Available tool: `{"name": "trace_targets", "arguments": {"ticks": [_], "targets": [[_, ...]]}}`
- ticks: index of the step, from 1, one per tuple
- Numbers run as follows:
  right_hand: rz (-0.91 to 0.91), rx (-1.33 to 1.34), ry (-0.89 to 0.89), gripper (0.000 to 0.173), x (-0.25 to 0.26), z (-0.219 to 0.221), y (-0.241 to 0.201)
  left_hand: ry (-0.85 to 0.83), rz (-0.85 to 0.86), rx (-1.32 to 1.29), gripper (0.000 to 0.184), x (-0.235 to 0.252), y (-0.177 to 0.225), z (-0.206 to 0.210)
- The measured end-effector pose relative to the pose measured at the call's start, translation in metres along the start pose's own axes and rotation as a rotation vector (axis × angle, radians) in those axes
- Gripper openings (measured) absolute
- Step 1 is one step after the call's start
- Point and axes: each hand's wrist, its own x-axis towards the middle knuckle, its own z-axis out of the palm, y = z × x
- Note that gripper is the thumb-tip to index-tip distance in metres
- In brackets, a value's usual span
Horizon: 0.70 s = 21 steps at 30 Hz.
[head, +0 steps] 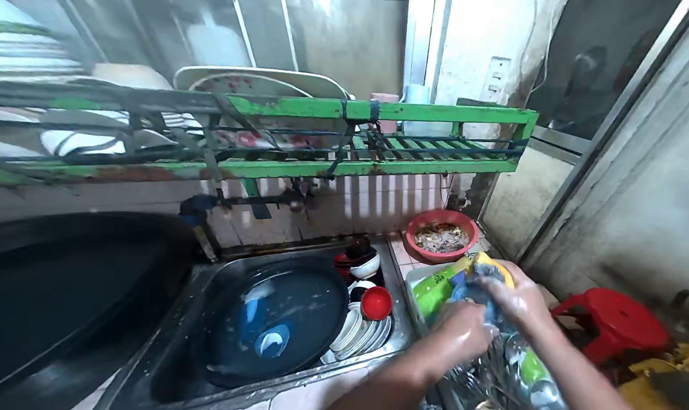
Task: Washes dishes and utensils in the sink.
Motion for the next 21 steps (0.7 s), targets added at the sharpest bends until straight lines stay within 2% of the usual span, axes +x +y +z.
{"name": "trace_targets", "arguments": {"ticks": [1, 2, 3, 4, 5, 6, 7, 8, 9, 10, 11, 13, 14, 16, 17, 19, 20, 21], "targets": [[0.154, 0.038, -0.118, 0.037, 0.019, -0.01, 0.0, 0.019, 0.138, 0.12, 0.032, -0.001, -0.003, 0.004], [0.232, 0.067, -0.244, 0.032, 0.033, -0.018, 0.001, 0.055, 0.266, 0.201, 0.027, 0.0, -0.008, 0.009], [0.255, 0.06, -0.321, 0.03, 0.041, -0.022, 0.003, 0.082, 0.315, 0.233, 0.024, 0.003, -0.013, 0.013], [0.233, 0.008, -0.312, 0.031, 0.041, -0.021, 0.0, 0.088, 0.266, 0.21, 0.025, 0.007, -0.016, 0.014], [0.162, -0.068, -0.243, 0.034, 0.032, -0.016, -0.006, 0.057, 0.137, 0.138, 0.033, 0.01, -0.014, 0.011], [0.044, -0.148, -0.156, 0.041, 0.018, -0.008, -0.012, 0.022, 0.0, 0.025, 0.042, 0.013, -0.011, 0.007], [-0.096, -0.219, -0.08, 0.048, 0.003, 0.003, -0.012, 0.025, -0.068, -0.081, 0.046, 0.014, -0.008, 0.005], [-0.211, -0.269, -0.025, 0.054, -0.008, 0.013, -0.009, 0.032, -0.087, -0.165, 0.045, 0.01, -0.004, 0.005], [-0.248, -0.305, -0.012, 0.056, -0.011, 0.017, -0.008, 0.023, -0.09, -0.215, 0.042, 0.007, -0.002, 0.006], [-0.171, -0.302, -0.065, 0.056, -0.007, 0.013, -0.01, -0.003, -0.091, -0.241, 0.039, 0.008, -0.003, 0.007], [-0.018, -0.26, -0.146, 0.053, 0.005, 0.005, -0.014, -0.054, -0.096, -0.248, 0.037, 0.011, -0.005, 0.006], [0.266, -0.047, -0.318, 0.043, 0.031, -0.017, -0.008, -0.151, -0.012, -0.288, 0.039, 0.013, -0.01, 0.0], [0.326, 0.107, -0.401, 0.04, 0.04, -0.027, 0.004, -0.177, 0.032, -0.353, 0.04, 0.013, -0.014, -0.003], [0.319, 0.424, -0.477, 0.047, 0.047, -0.038, 0.031, -0.178, 0.096, -0.622, 0.04, 0.015, -0.026, -0.004], [0.272, 0.574, -0.467, 0.046, 0.044, -0.037, 0.043, -0.166, 0.128, -0.808, 0.041, 0.017, -0.032, -0.001], [0.192, 0.941, -0.438, 0.023, 0.034, -0.019, 0.061, -0.12, 0.167, -1.152, 0.043, 0.021, -0.036, 0.006], [0.188, 1.146, -0.403, 0.027, 0.03, -0.005, 0.067, -0.051, 0.165, -1.296, 0.041, 0.023, -0.033, 0.011], [0.248, 1.316, -0.275, 0.037, 0.025, 0.009, 0.063, 0.054, 0.156, -1.432, 0.038, 0.026, -0.028, 0.016]]}}
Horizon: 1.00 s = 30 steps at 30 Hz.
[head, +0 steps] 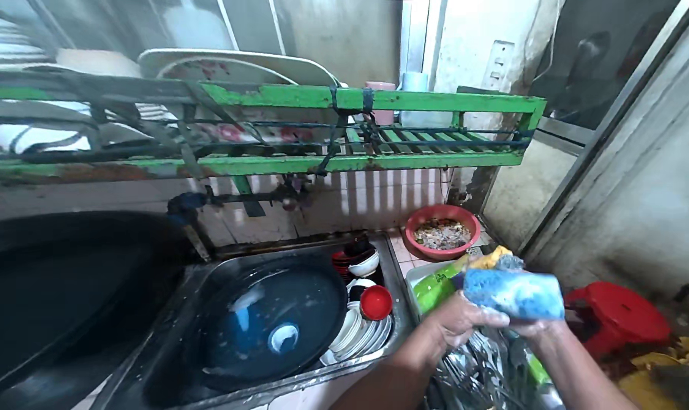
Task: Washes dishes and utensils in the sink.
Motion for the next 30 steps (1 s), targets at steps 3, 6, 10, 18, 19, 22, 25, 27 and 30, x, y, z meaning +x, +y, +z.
{"name": "trace_targets", "arguments": {"ticks": [3, 6, 10, 18, 19, 22, 25, 27, 30], "targets": [[-0.18, 0.244, 0.286, 0.03, 0.003, 0.053, 0.021, 0.295, 0.163, -0.111, 0.027, 0.009, -0.002, 0.025], [-0.411, -0.266, 0.31, 0.041, -0.006, 0.065, 0.043, 0.459, 0.106, 0.087, 0.053, 0.012, 0.009, 0.036], [-0.747, -0.924, 0.265, 0.054, 0.0, 0.038, 0.049, 0.544, -0.009, 0.084, 0.063, 0.001, 0.009, 0.044], [-0.22, -0.618, 0.361, 0.036, 0.019, 0.032, -0.012, 0.562, -0.156, 0.752, 0.039, -0.012, 0.033, 0.034], [-0.263, -0.711, 0.362, 0.037, 0.011, 0.038, -0.006, 0.601, -0.118, 0.75, 0.039, -0.012, 0.035, 0.027], [-0.318, -0.741, 0.35, 0.039, 0.002, 0.045, 0.001, 0.598, -0.074, 0.857, 0.043, -0.015, 0.041, 0.017], [-0.22, -0.517, 0.34, 0.021, 0.002, 0.041, -0.014, 0.375, -0.017, 1.304, 0.044, -0.026, 0.037, 0.031], [-0.2, -0.544, 0.339, 0.017, 0.002, 0.039, -0.016, 0.223, 0.178, 1.587, 0.038, -0.029, 0.026, 0.026], [-0.227, -0.855, 0.355, 0.033, 0.002, 0.035, -0.007, 0.178, 0.319, 1.766, 0.031, -0.026, 0.027, 0.0]]}}
